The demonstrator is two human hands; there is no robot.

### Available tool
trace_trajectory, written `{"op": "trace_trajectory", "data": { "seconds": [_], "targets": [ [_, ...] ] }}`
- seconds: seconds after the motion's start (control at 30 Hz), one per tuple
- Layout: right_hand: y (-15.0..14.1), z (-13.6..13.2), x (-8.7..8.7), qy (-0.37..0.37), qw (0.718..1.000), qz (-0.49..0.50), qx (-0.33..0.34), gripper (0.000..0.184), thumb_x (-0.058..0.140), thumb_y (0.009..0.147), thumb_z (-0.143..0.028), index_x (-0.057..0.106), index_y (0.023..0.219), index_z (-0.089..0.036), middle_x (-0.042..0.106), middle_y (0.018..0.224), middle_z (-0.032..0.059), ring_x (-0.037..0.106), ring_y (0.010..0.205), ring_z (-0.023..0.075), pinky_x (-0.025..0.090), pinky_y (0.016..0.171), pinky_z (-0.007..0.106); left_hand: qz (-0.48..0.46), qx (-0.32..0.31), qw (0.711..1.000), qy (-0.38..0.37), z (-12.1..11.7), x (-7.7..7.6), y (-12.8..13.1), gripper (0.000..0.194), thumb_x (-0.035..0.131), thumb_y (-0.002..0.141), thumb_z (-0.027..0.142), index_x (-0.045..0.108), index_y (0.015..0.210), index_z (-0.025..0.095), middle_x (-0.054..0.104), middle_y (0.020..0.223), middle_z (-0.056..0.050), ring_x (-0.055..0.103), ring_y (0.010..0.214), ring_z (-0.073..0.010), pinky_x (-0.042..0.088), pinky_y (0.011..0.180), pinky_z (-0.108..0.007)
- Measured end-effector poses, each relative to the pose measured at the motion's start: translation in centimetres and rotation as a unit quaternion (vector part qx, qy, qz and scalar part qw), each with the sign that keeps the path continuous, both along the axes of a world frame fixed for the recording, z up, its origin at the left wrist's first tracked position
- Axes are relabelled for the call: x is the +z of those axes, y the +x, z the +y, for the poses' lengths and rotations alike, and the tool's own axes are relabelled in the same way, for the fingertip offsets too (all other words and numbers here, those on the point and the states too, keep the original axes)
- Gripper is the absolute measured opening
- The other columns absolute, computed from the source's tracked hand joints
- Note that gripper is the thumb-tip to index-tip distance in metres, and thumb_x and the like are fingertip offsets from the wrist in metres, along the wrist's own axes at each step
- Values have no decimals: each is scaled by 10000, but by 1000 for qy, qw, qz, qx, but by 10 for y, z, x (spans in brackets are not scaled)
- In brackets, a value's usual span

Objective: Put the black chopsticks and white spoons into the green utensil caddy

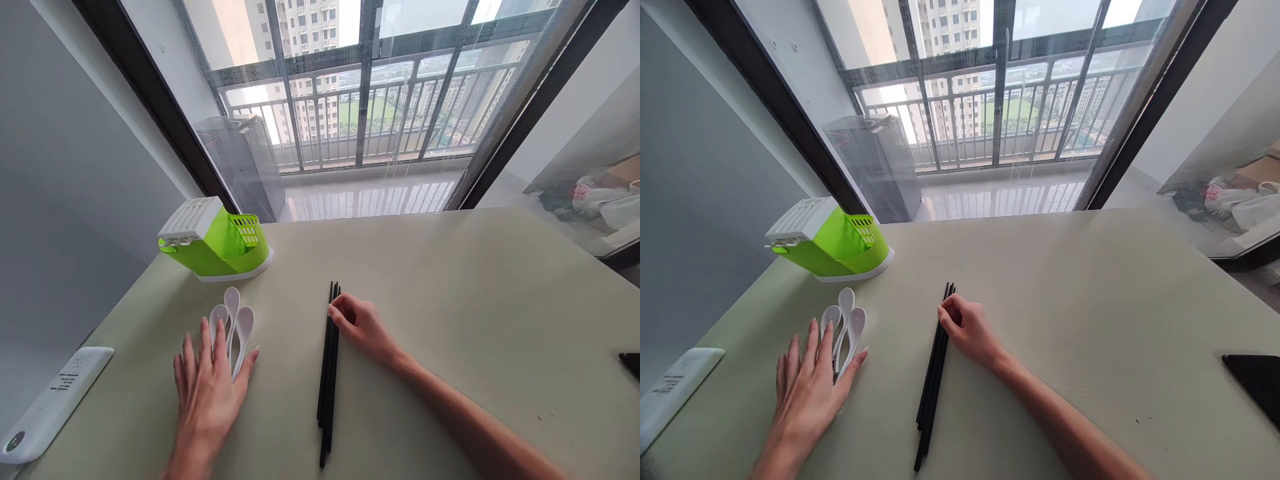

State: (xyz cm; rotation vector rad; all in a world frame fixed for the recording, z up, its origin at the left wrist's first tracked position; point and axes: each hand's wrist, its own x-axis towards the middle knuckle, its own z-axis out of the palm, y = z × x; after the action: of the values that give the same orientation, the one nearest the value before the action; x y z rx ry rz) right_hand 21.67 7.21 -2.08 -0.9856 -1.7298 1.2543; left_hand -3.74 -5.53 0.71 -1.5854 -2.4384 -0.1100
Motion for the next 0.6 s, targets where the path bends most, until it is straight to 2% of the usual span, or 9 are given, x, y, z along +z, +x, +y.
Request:
{"op": "trace_trajectory", "data": {
  "seconds": [0.1,0.2,0.4,0.6],
  "targets": [
    [0,0,-1,3,1000,-1,1,224,520,963,-361,538,795,-213,445,608,-61,374,554,106,294,524,248,-5,-14,999,-28,-2,-2,1,816,252,967,589,384,1559,43,308,1666,-113,89,1547,-439,102,1235,-618],
    [0,0,0,3,1000,-4,2,224,518,962,-358,538,793,-213,444,604,-63,373,552,105,292,521,247,-6,-11,999,-51,-3,-4,0,799,243,980,587,400,1558,57,318,1664,-82,49,1555,-437,73,1236,-636],
    [0,-1,2,2,1000,-10,2,235,518,961,-374,531,786,-217,439,601,-62,375,550,108,294,527,254,22,-15,998,-60,-7,-4,0,745,337,972,560,455,1533,83,338,1650,-121,79,1550,-457,94,1212,-683],
    [0,-1,4,2,1000,-15,7,257,511,962,-407,527,786,-220,444,607,-57,382,553,114,298,533,264,19,-23,998,-49,-22,-6,-1,719,401,955,563,492,1509,113,343,1642,-165,75,1555,-455,121,1203,-688]
  ]
}}
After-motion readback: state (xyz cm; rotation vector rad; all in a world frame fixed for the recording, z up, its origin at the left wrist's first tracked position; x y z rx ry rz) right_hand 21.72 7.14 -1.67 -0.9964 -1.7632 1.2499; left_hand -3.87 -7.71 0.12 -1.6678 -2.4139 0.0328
